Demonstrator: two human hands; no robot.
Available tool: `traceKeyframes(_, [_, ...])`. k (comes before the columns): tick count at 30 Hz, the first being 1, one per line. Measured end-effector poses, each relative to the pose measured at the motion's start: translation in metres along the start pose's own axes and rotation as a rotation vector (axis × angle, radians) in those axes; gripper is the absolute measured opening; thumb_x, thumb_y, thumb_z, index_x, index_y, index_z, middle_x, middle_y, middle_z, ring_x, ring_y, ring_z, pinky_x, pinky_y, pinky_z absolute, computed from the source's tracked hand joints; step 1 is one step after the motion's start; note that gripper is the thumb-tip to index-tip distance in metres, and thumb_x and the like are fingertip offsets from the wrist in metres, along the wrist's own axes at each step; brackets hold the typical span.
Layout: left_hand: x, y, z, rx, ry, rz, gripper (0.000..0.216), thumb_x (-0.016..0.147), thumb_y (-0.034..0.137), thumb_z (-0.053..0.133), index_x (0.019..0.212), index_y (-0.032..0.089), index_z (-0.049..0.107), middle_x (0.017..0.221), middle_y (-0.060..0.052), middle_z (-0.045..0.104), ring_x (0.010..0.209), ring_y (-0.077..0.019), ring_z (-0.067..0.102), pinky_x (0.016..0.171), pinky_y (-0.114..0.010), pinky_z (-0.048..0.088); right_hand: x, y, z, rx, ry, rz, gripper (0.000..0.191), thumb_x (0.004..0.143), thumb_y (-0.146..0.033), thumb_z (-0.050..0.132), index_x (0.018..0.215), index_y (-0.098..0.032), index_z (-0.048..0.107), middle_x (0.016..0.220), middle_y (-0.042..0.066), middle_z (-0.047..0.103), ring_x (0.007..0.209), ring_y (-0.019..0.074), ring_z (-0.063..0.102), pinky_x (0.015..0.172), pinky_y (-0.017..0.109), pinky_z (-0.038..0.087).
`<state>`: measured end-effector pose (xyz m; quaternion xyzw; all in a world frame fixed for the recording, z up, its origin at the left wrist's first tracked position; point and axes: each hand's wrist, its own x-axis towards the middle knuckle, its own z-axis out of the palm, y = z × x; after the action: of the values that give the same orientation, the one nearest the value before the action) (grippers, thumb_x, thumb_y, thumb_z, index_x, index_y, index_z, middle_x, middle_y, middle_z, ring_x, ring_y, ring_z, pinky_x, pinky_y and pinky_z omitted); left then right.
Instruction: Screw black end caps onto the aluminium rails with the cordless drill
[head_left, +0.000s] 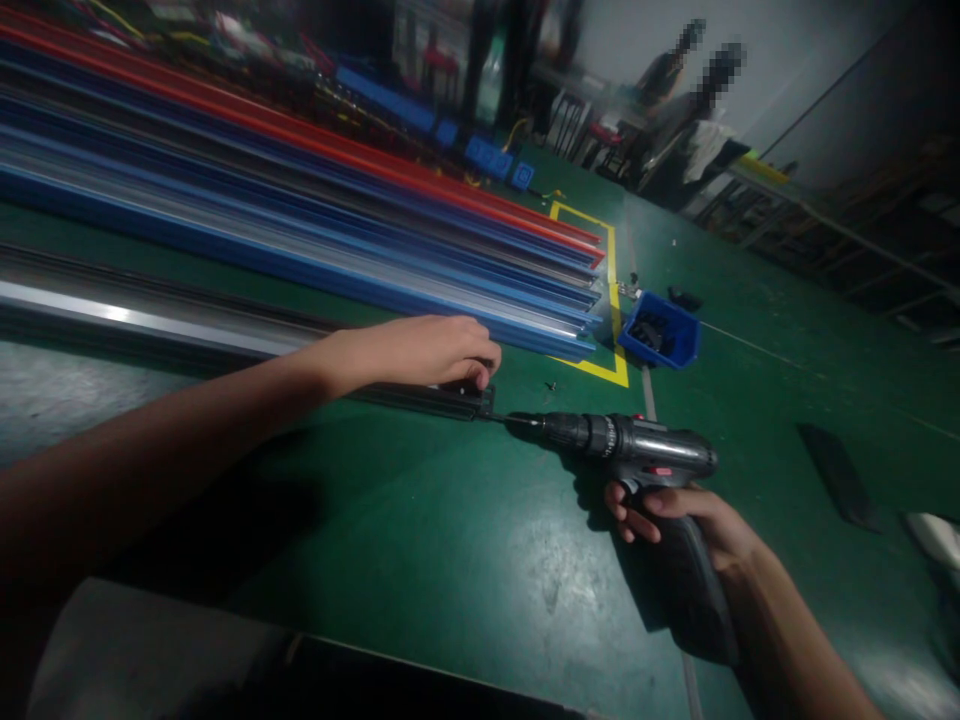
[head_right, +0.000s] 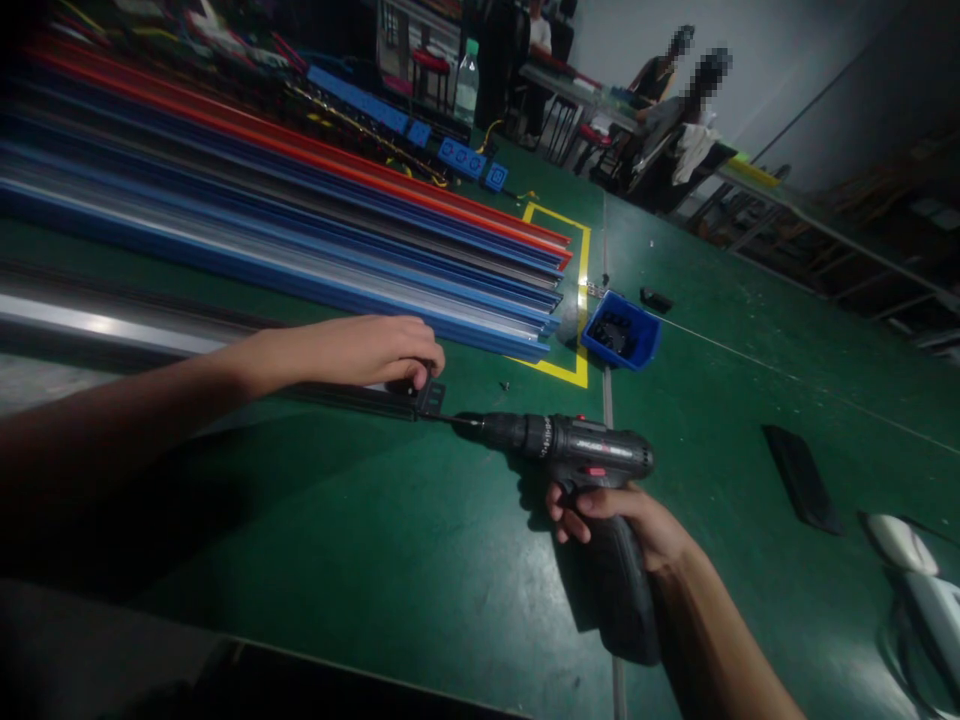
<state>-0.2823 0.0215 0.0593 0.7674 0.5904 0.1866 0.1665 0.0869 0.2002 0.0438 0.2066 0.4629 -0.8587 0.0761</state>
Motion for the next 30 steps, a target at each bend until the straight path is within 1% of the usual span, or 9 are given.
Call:
traceKeyframes(4, [0.0003,-0.0013,0.0008,0.004,-0.001,0.011,0.021,0.100,0.025,0.049,0.095,0.023,0.069,0.093,-0.003,0.066,0.088,-0.0165,0.058,0.075,-0.027,0.038,-0.0008,0.0010,-0.0021,-0.003,-0.011,0.014,0.029,0.085,-0.020,0.071,0.110,-0.006,0.075,0.096,0.011,0.073,0.065,0.0103,0.061,0.081,0.032,0.058])
traceKeyframes(8, [0.0005,-0.0015,0.0010,0.003,0.002,0.006,0.020,0.099,0.025,0.049,0.095,0.023,0.069,0.093,-0.002,0.066,0.087,-0.0164,0.058,0.074,-0.027,0.038,-0.0010,0.0003,-0.0008,-0.017,0.011,0.012,0.029,0.084,-0.022,0.072,0.109,-0.008,0.076,0.095,0.010,0.073,0.064,0.0109,0.060,0.079,0.032,0.059])
traceKeyframes(13, [0.0005,0.0000,0.0002,0.005,0.001,-0.004,0.020,0.100,0.025,0.049,0.096,0.023,0.069,0.093,-0.003,0.065,0.088,-0.0164,0.058,0.075,-0.027,0.038,-0.0001,-0.0004,0.0008,-0.026,0.019,-0.001,0.027,0.084,-0.020,0.072,0.108,-0.009,0.076,0.096,0.010,0.073,0.063,0.0105,0.060,0.078,0.033,0.059])
traceKeyframes(23, [0.0009,-0.0006,0.0009,-0.001,0.013,0.016,0.020,0.099,0.024,0.049,0.093,0.022,0.069,0.091,-0.003,0.066,0.087,-0.0163,0.058,0.074,-0.027,0.037,0.0001,0.0001,-0.0022,-0.030,-0.046,0.004,0.032,0.087,-0.023,0.069,0.115,-0.007,0.074,0.101,0.012,0.074,0.068,0.0119,0.063,0.082,0.033,0.058])
traceKeyframes(30, [0.0004,0.0018,-0.0009,-0.005,0.009,0.017,0.020,0.099,0.023,0.050,0.093,0.022,0.069,0.092,-0.003,0.066,0.087,-0.0163,0.057,0.073,-0.027,0.038,-0.0002,-0.0004,-0.0021,-0.009,-0.070,0.025,0.035,0.086,-0.024,0.070,0.117,-0.006,0.074,0.104,0.013,0.074,0.070,0.0124,0.064,0.085,0.033,0.057])
